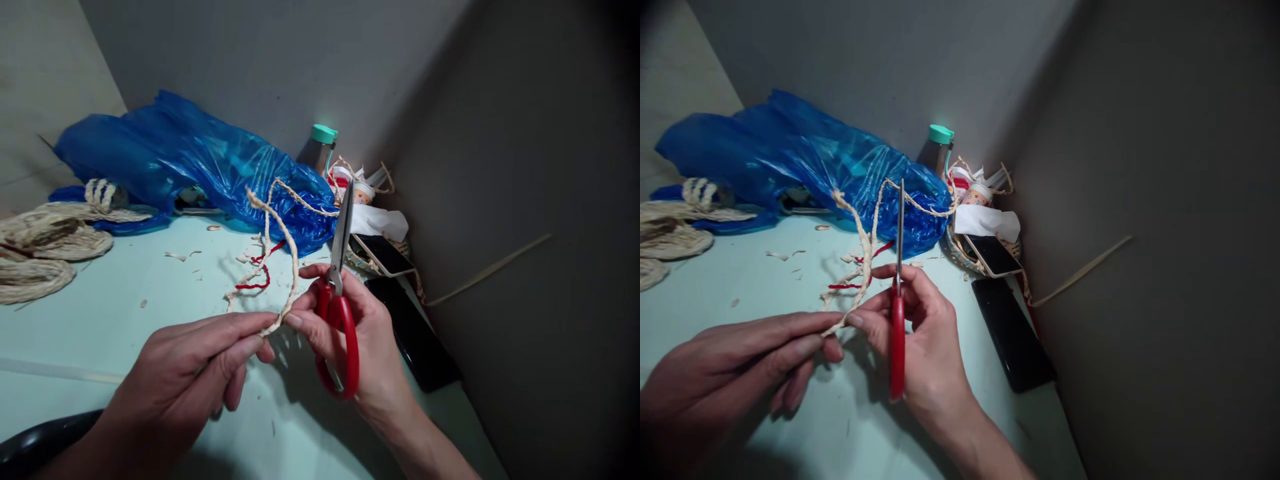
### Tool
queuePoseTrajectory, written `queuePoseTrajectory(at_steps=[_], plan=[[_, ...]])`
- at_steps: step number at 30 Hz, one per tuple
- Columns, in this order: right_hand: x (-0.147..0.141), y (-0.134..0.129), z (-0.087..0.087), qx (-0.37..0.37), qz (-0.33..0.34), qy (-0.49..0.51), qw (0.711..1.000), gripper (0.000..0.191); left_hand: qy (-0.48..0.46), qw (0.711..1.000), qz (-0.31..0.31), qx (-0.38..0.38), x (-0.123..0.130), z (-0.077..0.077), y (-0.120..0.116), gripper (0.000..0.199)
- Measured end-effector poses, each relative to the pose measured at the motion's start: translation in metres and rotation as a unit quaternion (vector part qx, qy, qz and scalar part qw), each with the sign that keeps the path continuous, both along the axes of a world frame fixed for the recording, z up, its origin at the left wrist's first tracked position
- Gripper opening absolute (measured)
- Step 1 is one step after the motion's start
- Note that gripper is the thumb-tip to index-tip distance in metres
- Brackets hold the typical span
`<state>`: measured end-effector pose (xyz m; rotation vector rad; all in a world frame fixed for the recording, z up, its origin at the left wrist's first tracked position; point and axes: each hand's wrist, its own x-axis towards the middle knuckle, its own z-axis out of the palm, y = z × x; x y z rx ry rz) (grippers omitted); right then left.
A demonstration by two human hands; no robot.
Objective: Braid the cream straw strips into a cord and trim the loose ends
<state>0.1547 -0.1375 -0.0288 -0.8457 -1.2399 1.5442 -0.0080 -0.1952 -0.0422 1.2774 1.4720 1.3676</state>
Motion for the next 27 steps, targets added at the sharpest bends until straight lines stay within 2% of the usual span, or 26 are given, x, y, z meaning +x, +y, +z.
queuePoseTrajectory(at_steps=[8, 13, 16, 21, 24, 27], plan=[[-0.002, -0.003, -0.001, 0.035, -0.027, -0.035, 0.998, 0.047, -0.057, 0.996, -0.040, -0.057, -0.002, 0.000, -0.001, 0.020], [0.003, 0.000, -0.009, 0.154, -0.096, -0.130, 0.975, 0.032, -0.105, 0.987, -0.039, -0.113, -0.006, 0.004, 0.002, 0.025], [0.011, 0.003, -0.015, 0.252, -0.107, -0.214, 0.938, 0.026, -0.167, 0.973, -0.068, -0.147, -0.012, 0.005, 0.007, 0.027], [0.019, 0.006, -0.017, 0.423, -0.103, -0.353, 0.828, 0.039, -0.228, 0.960, -0.055, -0.151, -0.022, 0.009, 0.014, 0.021], [0.017, 0.006, -0.018, 0.473, -0.105, -0.396, 0.780, 0.045, -0.256, 0.956, -0.054, -0.131, -0.024, 0.013, 0.013, 0.018], [0.015, 0.007, -0.021, 0.494, -0.108, -0.431, 0.748, 0.046, -0.260, 0.956, -0.060, -0.121, -0.025, 0.016, 0.012, 0.016]])
